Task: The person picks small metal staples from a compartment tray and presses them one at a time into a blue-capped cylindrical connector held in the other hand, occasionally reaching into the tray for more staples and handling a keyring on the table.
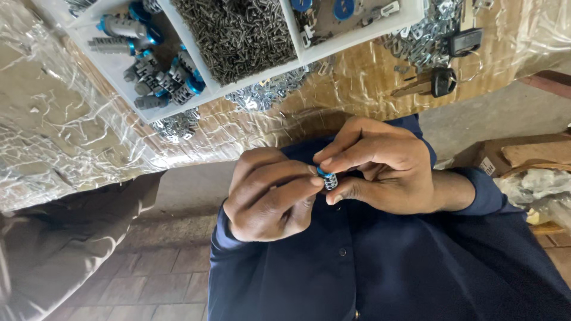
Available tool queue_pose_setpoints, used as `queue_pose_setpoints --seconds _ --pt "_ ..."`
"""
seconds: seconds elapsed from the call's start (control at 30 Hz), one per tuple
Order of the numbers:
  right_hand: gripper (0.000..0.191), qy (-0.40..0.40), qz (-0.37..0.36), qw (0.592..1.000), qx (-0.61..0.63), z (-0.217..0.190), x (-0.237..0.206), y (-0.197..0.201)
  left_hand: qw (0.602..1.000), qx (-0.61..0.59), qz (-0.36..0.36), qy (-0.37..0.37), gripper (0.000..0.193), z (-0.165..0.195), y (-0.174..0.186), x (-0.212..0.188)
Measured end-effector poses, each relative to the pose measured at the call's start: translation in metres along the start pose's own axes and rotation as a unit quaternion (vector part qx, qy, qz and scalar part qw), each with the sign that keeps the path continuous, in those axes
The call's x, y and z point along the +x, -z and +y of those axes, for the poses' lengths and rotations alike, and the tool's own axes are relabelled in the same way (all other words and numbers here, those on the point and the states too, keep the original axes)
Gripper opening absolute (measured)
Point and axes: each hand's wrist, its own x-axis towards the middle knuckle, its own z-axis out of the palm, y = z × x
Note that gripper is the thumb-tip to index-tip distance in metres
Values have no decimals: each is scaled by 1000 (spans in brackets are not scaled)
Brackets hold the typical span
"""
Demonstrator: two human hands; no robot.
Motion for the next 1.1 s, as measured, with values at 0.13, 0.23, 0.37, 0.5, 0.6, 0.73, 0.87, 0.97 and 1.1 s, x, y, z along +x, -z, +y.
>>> queue_pose_setpoints --seconds 0.13,0.23,0.37,0.5,0.6,0.73,0.87,0.97,1.1 --pt "28 -11 4 1000 28 -1 3 -4 998 45 -42 -27 21 -1 13 4" --pt "28 6 -54 998 -28 -2 4 -2 983 -108 -106 104 21 -4 21 2" --pt "27 -15 -81 996 26 -5 3 2 882 -375 -106 264 20 -10 10 -6" --pt "31 14 -31 999 -30 -9 -3 5 925 -303 -79 215 18 -8 -2 -7" --pt "32 -9 13 1000 20 -9 -8 0 994 -59 -83 34 25 -4 4 -1" --pt "34 -20 2 1000 8 -6 -11 2 994 19 -106 -13 30 -1 15 5" --pt "37 -13 -6 995 99 0 -8 2 997 -25 -62 36 29 4 8 6" --pt "37 12 18 993 119 5 -7 -1 998 -19 -34 58 28 8 0 8" --pt "35 -10 18 999 44 2 -11 0 996 72 -56 11 26 8 3 12"
